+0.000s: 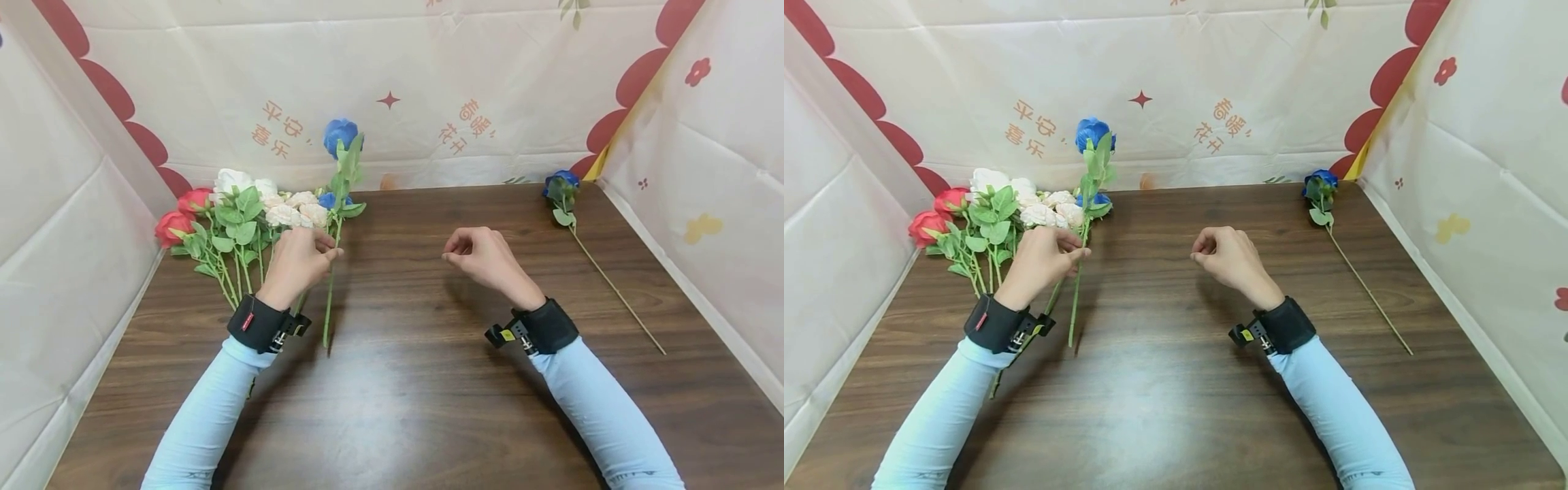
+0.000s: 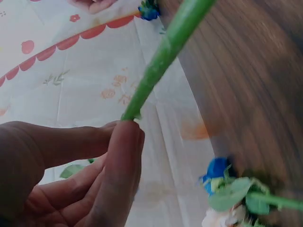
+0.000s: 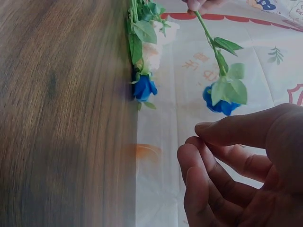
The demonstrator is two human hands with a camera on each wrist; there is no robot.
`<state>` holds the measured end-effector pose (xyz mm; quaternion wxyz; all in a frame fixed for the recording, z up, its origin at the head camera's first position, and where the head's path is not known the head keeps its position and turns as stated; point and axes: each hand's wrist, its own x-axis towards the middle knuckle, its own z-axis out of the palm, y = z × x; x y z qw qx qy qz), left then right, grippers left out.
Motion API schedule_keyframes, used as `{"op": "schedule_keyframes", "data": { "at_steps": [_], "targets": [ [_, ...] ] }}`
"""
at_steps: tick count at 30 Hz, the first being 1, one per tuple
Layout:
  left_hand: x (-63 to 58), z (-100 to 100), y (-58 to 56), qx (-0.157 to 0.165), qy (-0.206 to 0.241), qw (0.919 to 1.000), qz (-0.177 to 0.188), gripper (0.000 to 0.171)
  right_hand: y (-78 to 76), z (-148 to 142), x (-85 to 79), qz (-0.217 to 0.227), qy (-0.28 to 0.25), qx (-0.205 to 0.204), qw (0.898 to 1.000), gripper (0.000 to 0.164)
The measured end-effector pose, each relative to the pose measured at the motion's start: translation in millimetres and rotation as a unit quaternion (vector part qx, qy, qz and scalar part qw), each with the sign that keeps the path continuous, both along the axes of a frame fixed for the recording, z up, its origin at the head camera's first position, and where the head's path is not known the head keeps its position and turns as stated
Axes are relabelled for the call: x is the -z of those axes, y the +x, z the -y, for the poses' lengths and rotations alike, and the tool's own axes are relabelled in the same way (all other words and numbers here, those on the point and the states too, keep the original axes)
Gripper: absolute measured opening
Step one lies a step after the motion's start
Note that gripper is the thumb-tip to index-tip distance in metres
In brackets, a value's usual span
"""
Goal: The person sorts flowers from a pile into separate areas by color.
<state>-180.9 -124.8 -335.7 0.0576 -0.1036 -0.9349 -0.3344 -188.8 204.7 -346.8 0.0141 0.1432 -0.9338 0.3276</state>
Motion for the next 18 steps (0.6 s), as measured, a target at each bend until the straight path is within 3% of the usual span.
{"op": "schedule_keyframes", "data": {
  "at_steps": [10,13,18],
  "targets": [
    [5.3,-13.1,2.3,0.053,0.124,0.9879,0.076,0.021,3.9,12.2,3.6,0.011,0.000,-0.016,1.000,0.005],
    [8.7,-18.7,4.0,0.067,0.164,0.9800,0.092,0.020,6.6,17.2,5.1,0.013,-0.013,-0.031,0.999,0.007],
    [15.2,-30.1,7.0,0.083,0.245,0.9599,0.108,0.019,12.2,25.3,3.9,0.016,-0.031,-0.057,0.998,0.012]
  ]
}}
